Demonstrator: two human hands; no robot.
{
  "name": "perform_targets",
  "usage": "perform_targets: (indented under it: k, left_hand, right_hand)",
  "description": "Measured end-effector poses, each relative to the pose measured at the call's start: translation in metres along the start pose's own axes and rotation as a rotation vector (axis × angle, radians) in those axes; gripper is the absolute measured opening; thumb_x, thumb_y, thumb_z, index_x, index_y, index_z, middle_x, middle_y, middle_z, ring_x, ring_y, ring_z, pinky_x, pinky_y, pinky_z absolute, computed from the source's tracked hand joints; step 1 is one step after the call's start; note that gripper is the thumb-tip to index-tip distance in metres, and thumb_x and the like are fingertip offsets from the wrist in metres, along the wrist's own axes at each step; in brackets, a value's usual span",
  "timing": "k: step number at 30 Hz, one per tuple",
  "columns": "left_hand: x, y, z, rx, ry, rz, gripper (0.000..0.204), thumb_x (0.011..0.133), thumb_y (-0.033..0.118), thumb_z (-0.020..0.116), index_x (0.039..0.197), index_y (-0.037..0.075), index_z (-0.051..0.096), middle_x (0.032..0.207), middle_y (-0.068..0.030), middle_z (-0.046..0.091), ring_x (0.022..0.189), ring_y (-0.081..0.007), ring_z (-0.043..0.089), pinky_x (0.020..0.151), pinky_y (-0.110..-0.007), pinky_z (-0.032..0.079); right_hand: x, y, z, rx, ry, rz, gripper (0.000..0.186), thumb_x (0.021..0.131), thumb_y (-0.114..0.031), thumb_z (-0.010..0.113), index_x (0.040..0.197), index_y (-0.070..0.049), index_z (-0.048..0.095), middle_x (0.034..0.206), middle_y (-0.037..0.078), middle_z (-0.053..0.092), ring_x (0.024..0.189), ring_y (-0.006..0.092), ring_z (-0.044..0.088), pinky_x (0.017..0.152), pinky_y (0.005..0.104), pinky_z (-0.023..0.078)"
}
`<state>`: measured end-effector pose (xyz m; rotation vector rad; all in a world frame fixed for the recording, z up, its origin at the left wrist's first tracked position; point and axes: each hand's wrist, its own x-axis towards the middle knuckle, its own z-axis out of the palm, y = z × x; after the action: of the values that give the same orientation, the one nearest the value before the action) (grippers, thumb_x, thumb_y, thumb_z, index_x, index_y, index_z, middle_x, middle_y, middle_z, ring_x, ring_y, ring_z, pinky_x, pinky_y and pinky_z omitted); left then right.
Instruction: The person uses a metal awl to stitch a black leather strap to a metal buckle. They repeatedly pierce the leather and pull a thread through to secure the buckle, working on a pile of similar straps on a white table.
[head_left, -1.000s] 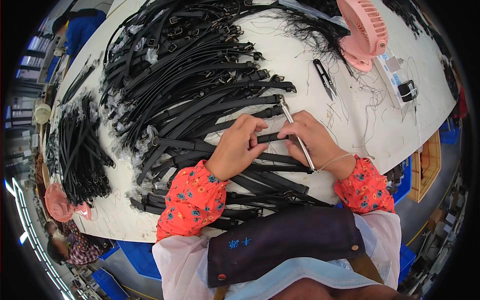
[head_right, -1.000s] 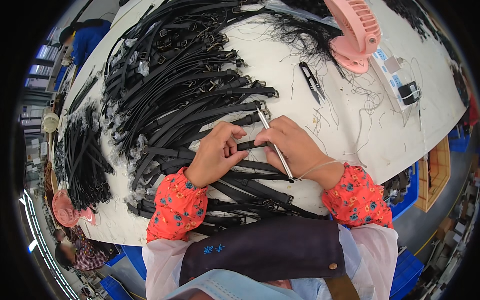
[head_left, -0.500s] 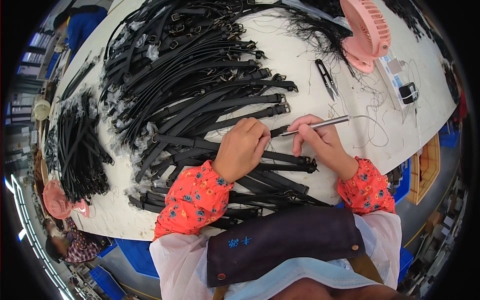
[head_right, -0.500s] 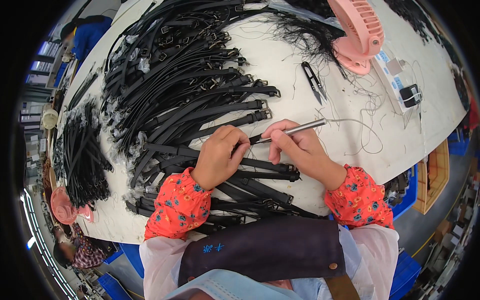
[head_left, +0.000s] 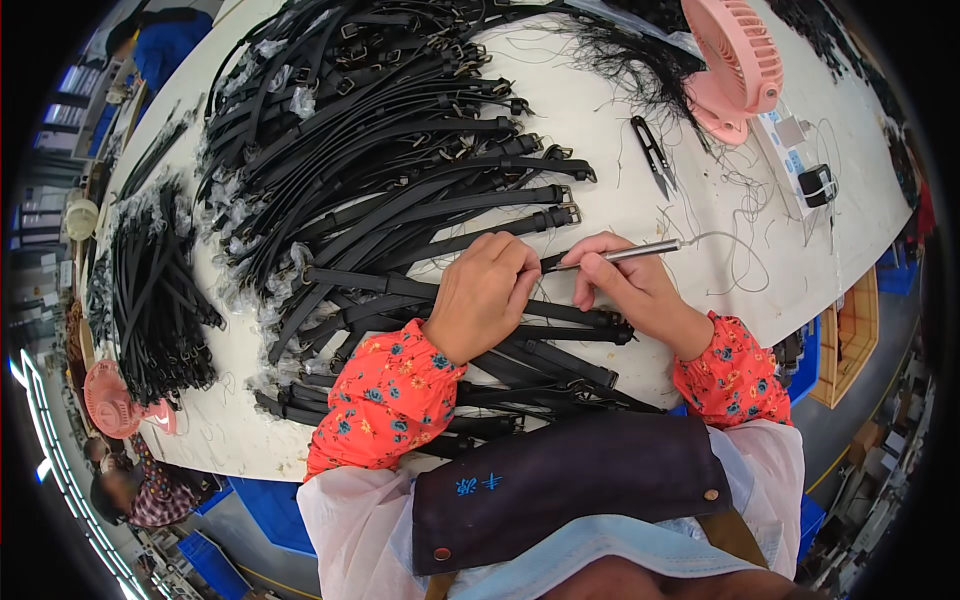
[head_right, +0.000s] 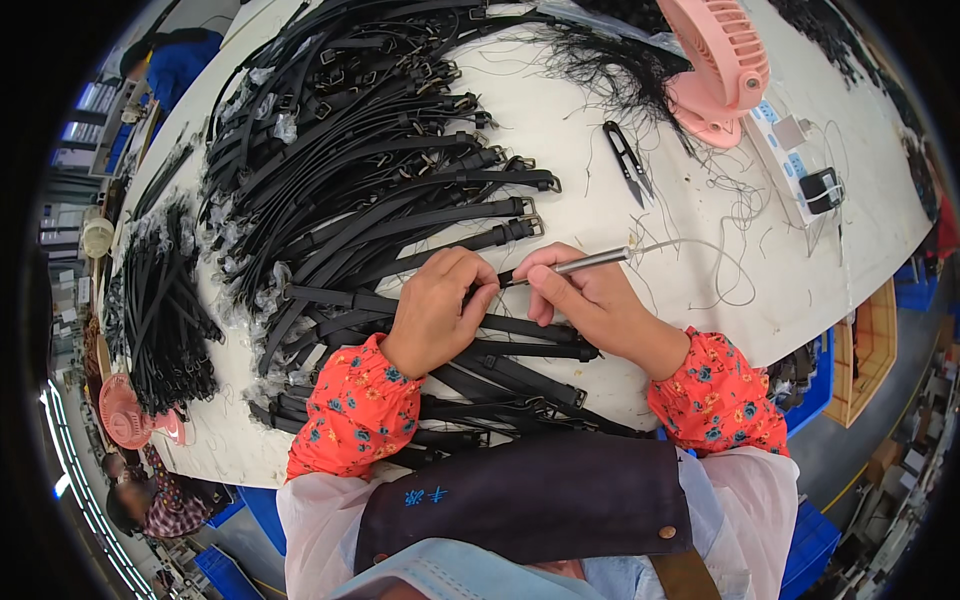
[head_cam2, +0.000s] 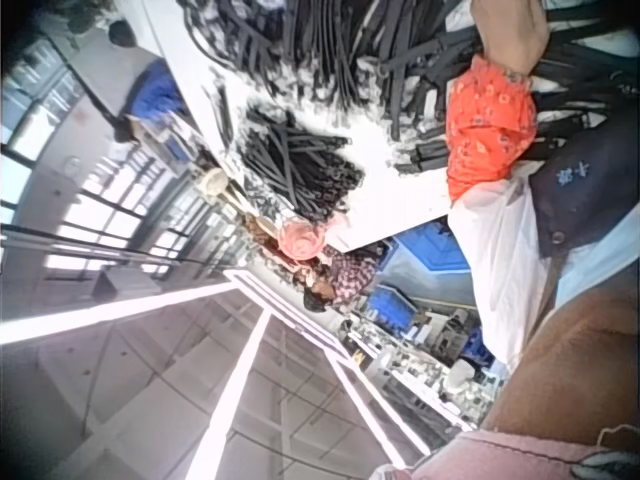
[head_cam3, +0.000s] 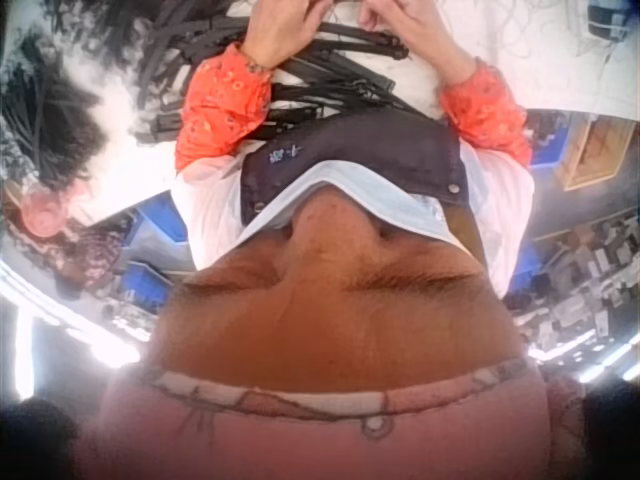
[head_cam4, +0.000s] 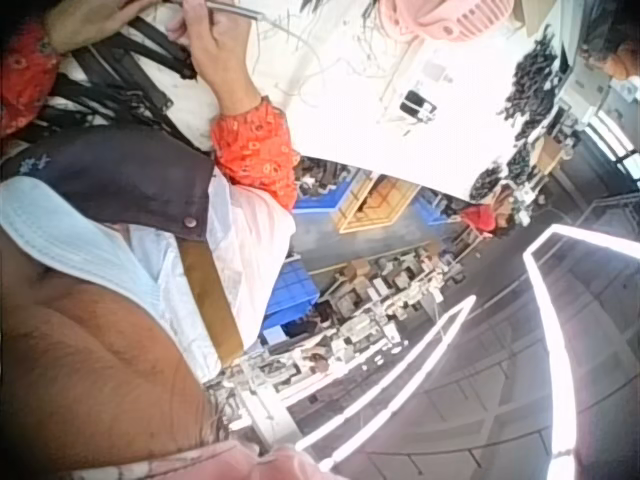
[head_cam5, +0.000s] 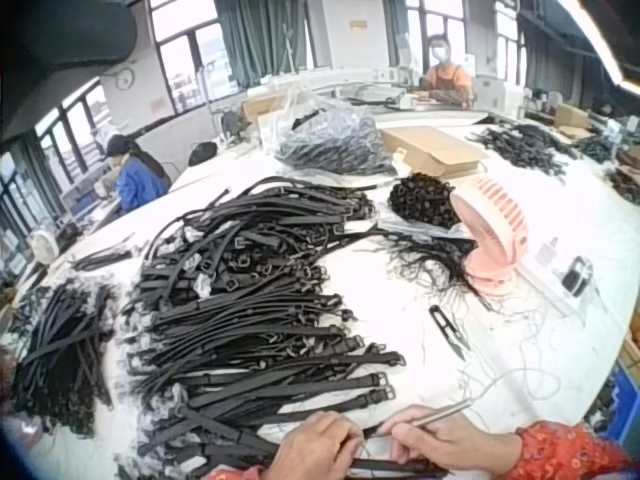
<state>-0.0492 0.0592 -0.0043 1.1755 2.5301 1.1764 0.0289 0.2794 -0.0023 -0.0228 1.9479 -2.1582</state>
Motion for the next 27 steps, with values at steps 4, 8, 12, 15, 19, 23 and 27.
perform_targets:
  k: [4, 8, 12, 15, 19, 23, 27]
  left_hand:
    - [-0.0002, -0.0002, 0.0002, -0.007, -0.002, -0.009, 0.009, 0.085, 0.003, 0.071, 0.091, 0.004, 0.064, 0.088, -0.0105, 0.063, 0.085, -0.0324, 0.062, 0.072, -0.04, 0.05]
    - [0.0003, 0.0005, -0.0007, -0.017, -0.002, -0.012, 0.009, 0.085, 0.003, 0.071, 0.091, 0.003, 0.064, 0.087, -0.0107, 0.063, 0.084, -0.0323, 0.062, 0.071, -0.04, 0.05]
    - [0.0003, -0.0003, 0.0001, -0.02, 0.003, -0.009, 0.009, 0.085, 0.002, 0.071, 0.091, 0.003, 0.064, 0.087, -0.0107, 0.062, 0.083, -0.0322, 0.062, 0.07, -0.041, 0.049]
    - [0.0002, -0.0008, 0.0001, -0.021, 0.004, -0.009, 0.01, 0.085, 0.002, 0.071, 0.091, 0.003, 0.064, 0.086, -0.0107, 0.062, 0.083, -0.0321, 0.062, 0.07, -0.041, 0.049]
    - [0.0012, -0.0006, -0.0007, -0.038, 0.008, -0.022, 0.009, 0.086, 0.002, 0.07, 0.091, 0.003, 0.063, 0.085, -0.0103, 0.062, 0.08, -0.03, 0.062, 0.069, -0.039, 0.049]
    - [0.0005, -0.0024, 0.0022, -0.159, 0.081, -0.163, 0.01, 0.088, 0.004, 0.071, 0.096, 0.002, 0.064, 0.083, -0.0091, 0.062, 0.075, -0.0261, 0.062, 0.067, -0.036, 0.05]
    - [0.0026, 0.0025, -0.002, -0.109, 0.035, -0.081, 0.011, 0.089, 0.004, 0.071, 0.1, 0.002, 0.068, 0.083, -0.0091, 0.063, 0.073, -0.0235, 0.062, 0.065, -0.034, 0.05]
  right_hand:
    - [0.0001, 0.001, -0.0002, -0.012, -0.005, 0.005, 0.027, 0.11, -0.024, 0.05, 0.116, -0.001, 0.063, 0.081, 0.003, 0.064, 0.073, 0.0088, 0.063, 0.067, 0.0244, 0.052]
    - [0.0003, 0.0003, 0.0009, -0.019, -0.006, -0.004, 0.027, 0.11, -0.024, 0.05, 0.116, 0.0, 0.063, 0.081, 0.002, 0.064, 0.073, 0.0089, 0.063, 0.068, 0.0244, 0.052]
    - [0.0005, 0.0008, 0.0008, -0.023, -0.007, -0.001, 0.027, 0.11, -0.024, 0.05, 0.115, 0.0, 0.063, 0.08, 0.002, 0.064, 0.073, 0.009, 0.063, 0.068, 0.0245, 0.052]
    - [0.0006, 0.0007, 0.0001, -0.02, -0.009, 0.01, 0.027, 0.11, -0.024, 0.05, 0.115, 0.0, 0.063, 0.081, 0.002, 0.065, 0.073, 0.0091, 0.064, 0.068, 0.0245, 0.052]
    - [0.0005, -0.0007, -0.0004, -0.036, -0.021, 0.004, 0.027, 0.11, -0.024, 0.05, 0.115, 0.0, 0.063, 0.08, 0.003, 0.065, 0.073, 0.0097, 0.064, 0.068, 0.0249, 0.052]
    - [0.0003, -0.0015, -0.0008, -0.006, 0.0, -0.036, 0.027, 0.11, -0.024, 0.051, 0.114, 0.0, 0.063, 0.078, 0.004, 0.066, 0.071, 0.0103, 0.063, 0.067, 0.0253, 0.051]
    - [0.0002, -0.0059, -0.0053, -0.005, 0.031, -0.06, 0.028, 0.11, -0.025, 0.05, 0.113, -0.001, 0.064, 0.075, 0.004, 0.065, 0.069, 0.0103, 0.062, 0.065, 0.0253, 0.05]
